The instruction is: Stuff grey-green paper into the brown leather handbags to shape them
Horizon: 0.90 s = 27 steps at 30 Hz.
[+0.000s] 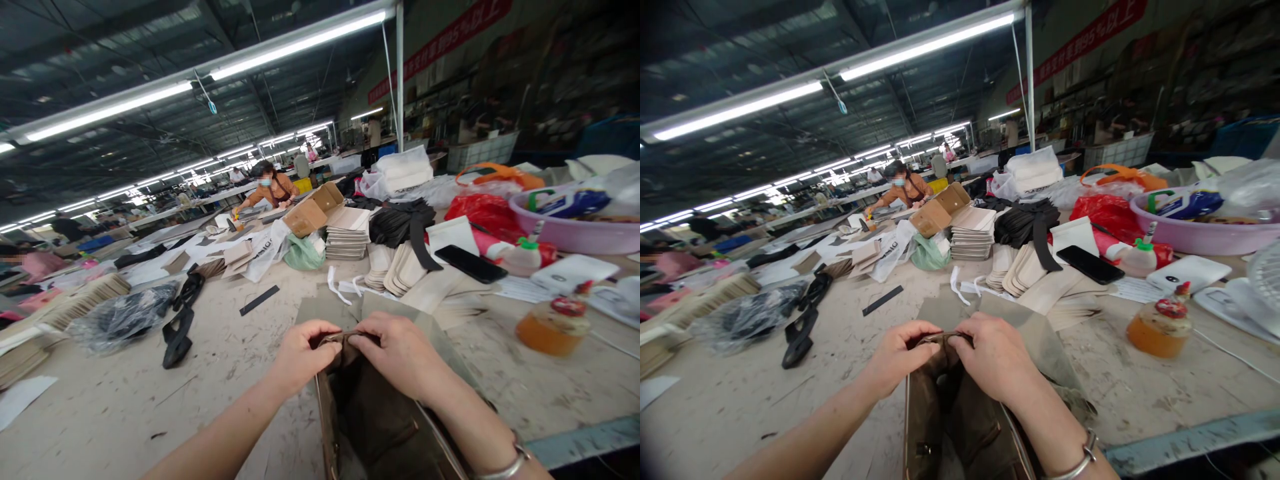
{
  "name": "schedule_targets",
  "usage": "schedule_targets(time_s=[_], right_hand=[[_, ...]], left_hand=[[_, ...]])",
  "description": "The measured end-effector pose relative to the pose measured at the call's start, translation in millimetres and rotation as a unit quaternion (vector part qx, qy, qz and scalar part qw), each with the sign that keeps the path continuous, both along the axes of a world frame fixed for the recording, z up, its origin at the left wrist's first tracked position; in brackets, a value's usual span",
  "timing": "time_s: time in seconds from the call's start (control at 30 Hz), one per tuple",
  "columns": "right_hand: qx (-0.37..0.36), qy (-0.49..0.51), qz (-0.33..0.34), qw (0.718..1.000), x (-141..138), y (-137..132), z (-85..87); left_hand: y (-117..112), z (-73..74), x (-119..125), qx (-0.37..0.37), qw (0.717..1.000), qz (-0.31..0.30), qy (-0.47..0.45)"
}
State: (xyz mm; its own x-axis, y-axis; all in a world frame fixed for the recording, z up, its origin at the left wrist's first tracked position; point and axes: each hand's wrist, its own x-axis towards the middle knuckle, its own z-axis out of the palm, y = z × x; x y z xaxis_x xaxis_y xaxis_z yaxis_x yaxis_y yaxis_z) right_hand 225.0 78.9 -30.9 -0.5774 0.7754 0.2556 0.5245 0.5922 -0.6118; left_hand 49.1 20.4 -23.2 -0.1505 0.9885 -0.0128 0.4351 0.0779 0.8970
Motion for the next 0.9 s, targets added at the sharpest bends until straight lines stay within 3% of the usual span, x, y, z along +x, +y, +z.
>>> schedule_targets(time_s=[0.23,0.9], right_hand=[[0.002,-0.005,-0.013,1.000,0.4,-0.9,2.3],[0.018,-0.016,-0.029,0.999,-0.2,-0.3,0.8]], left_hand=[[1.3,-0.8,4.1,0.035,0.996,0.051,0.059],[-5.5,1.2,-5.1,0.045,0.997,0.050,0.043]])
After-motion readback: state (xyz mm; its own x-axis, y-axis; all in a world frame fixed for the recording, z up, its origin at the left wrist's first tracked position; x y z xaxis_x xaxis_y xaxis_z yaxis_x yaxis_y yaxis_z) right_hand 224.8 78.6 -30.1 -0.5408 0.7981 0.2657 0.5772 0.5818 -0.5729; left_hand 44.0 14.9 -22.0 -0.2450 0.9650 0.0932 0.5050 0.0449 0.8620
